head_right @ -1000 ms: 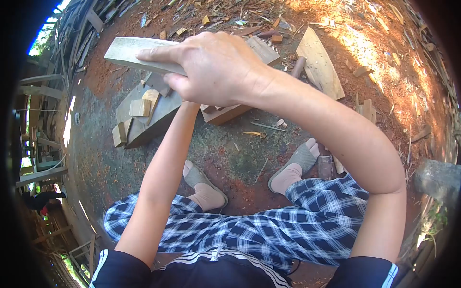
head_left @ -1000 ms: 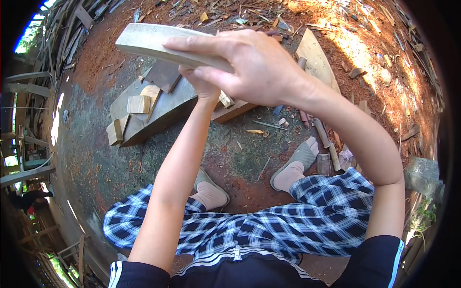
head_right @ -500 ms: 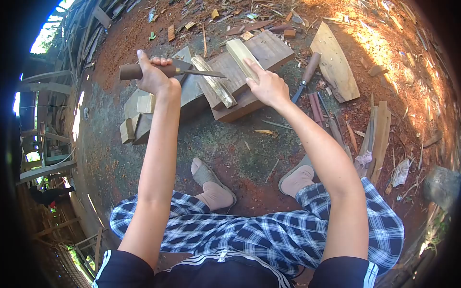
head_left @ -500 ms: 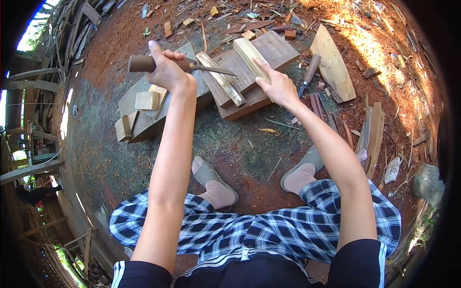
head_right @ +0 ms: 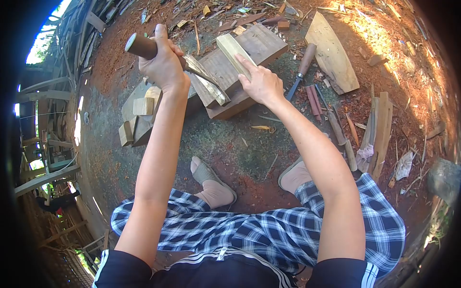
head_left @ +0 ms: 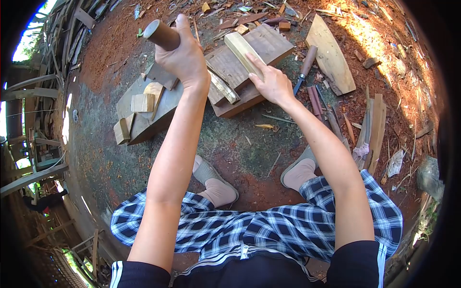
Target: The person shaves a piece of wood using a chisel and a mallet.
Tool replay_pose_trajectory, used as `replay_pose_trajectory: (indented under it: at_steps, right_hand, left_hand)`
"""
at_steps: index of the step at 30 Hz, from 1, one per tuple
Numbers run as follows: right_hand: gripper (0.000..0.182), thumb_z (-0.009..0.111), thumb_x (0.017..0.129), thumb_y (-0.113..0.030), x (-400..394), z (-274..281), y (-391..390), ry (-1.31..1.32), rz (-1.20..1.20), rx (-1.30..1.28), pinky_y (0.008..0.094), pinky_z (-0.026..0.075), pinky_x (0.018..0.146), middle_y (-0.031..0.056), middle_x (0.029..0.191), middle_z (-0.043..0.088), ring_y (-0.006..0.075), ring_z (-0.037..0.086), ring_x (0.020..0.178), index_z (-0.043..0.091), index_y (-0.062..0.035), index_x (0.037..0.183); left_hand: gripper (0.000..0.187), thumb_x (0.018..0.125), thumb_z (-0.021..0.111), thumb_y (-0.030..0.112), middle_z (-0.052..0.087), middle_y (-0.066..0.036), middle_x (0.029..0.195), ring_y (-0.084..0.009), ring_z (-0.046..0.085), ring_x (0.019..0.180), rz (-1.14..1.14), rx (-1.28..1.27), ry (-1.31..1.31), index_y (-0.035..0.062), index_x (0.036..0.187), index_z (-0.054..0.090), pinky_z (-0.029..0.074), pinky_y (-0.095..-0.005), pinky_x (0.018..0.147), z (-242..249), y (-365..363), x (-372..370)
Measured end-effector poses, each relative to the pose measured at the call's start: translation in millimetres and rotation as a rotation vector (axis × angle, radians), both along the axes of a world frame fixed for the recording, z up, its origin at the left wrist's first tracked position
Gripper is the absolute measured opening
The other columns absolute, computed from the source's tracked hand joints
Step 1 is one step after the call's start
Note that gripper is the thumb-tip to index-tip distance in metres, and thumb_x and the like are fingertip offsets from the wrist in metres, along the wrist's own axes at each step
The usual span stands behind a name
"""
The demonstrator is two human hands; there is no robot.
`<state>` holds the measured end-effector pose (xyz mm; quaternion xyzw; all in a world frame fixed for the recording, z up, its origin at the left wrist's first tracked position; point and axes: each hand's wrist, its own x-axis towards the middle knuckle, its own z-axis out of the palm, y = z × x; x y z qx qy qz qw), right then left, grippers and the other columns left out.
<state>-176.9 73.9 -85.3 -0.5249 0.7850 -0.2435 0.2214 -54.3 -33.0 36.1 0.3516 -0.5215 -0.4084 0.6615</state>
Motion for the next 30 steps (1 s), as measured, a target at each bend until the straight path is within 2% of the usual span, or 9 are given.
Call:
replay_pose_trajectory:
  at_steps: [10,14,18,20,21,22,24,26,30]
  right_hand:
    - [0.062,0.055,0.094,-0.041,-0.8,4.2,0.0,0.026,0.003,0.016,0.0502,0.055,0.090,0.0208,0.108,0.068,0.0393,0.068,0.102,0.032,-0.0457,0.152]
    - [0.059,0.058,0.091,-0.040,-7.6,27.8,-15.3,-0.203,-0.048,0.052,0.0449,0.051,0.099,0.0188,0.129,0.064,0.0373,0.065,0.113,0.044,-0.0382,0.149]
    - [0.062,0.062,0.089,-0.040,-11.9,111.7,-31.0,-0.379,0.141,-0.572,0.0401,0.049,0.100,0.0198,0.128,0.065,0.0351,0.064,0.117,0.050,-0.0210,0.146]
    - [0.054,0.063,0.090,-0.038,-8.9,171.8,-28.1,-0.271,0.224,-0.847,0.0399,0.052,0.093,0.0220,0.122,0.067,0.0326,0.068,0.108,0.059,-0.0123,0.137]
    - [0.064,0.055,0.095,-0.021,-11.1,209.5,-29.8,-0.210,0.523,-1.066,0.0393,0.049,0.104,0.0268,0.141,0.053,0.0318,0.060,0.123,0.035,-0.0042,0.154]
    - [0.068,0.056,0.097,-0.030,2.5,239.1,6.7,-0.346,0.706,-1.115,0.0394,0.037,0.115,0.0262,0.156,0.035,0.0327,0.041,0.141,0.032,-0.0043,0.155]
    - [0.049,0.061,0.096,-0.025,4.4,230.4,1.9,-0.223,0.466,-0.864,0.0344,0.051,0.096,0.0180,0.124,0.068,0.0237,0.067,0.108,0.054,-0.0139,0.143]
    - [0.043,0.062,0.097,-0.025,3.7,223.5,8.4,0.068,0.584,-0.570,0.0332,0.053,0.089,0.0170,0.112,0.072,0.0221,0.069,0.098,0.059,-0.0059,0.135]
    - [0.040,0.063,0.096,-0.023,10.9,255.3,19.3,-0.163,0.555,-0.618,0.0326,0.054,0.080,0.0120,0.098,0.073,0.0167,0.069,0.090,0.061,-0.0037,0.131]
  left_hand:
    - [0.025,0.092,0.075,0.018,0.056,0.000,0.056,-0.0072,0.051,0.045,-0.027,-0.179,-0.157,0.0082,0.076,0.057,0.040,-0.0232,0.044,-21.2,-5.5,-2.0]
    - [0.026,0.092,0.074,0.015,0.055,0.001,0.055,-0.0063,0.052,0.047,-0.017,-0.221,-0.131,0.0082,0.073,0.057,0.039,-0.0231,0.044,-24.1,-10.3,-3.8]
    - [0.022,0.091,0.074,0.011,0.057,0.002,0.061,-0.0046,0.052,0.051,0.024,-0.249,-0.199,0.0072,0.077,0.057,0.041,-0.0230,0.047,-27.0,1.2,-5.9]
    - [0.026,0.088,0.078,0.018,0.060,0.001,0.070,-0.0065,0.052,0.065,-0.041,-0.133,-0.118,0.0033,0.080,0.057,0.045,-0.0253,0.063,-22.9,5.5,-6.6]
    - [0.025,0.087,0.079,0.017,0.060,0.001,0.071,-0.0071,0.053,0.067,-0.018,-0.159,-0.149,0.0029,0.082,0.058,0.045,-0.0259,0.064,-23.3,4.2,-5.4]
    - [0.025,0.087,0.079,0.017,0.060,0.001,0.071,-0.0071,0.053,0.067,-0.015,-0.165,-0.143,0.0029,0.082,0.058,0.045,-0.0259,0.064,-22.3,3.7,-5.6]
    - [0.021,0.086,0.078,0.014,0.061,-0.001,0.073,-0.0077,0.055,0.070,0.006,-0.239,-0.122,0.0025,0.085,0.060,0.046,-0.0262,0.067,-21.2,6.3,-5.5]
    - [0.014,0.083,0.074,0.008,0.065,-0.001,0.080,-0.0085,0.059,0.075,-0.106,-0.245,0.030,0.0024,0.089,0.062,0.048,-0.0264,0.072,-20.4,13.8,-3.1]
    - [0.016,0.082,0.075,0.007,0.067,0.000,0.085,-0.0076,0.059,0.080,-0.049,-0.208,-0.045,0.0024,0.090,0.063,0.048,-0.0260,0.074,-34.5,8.5,5.5]
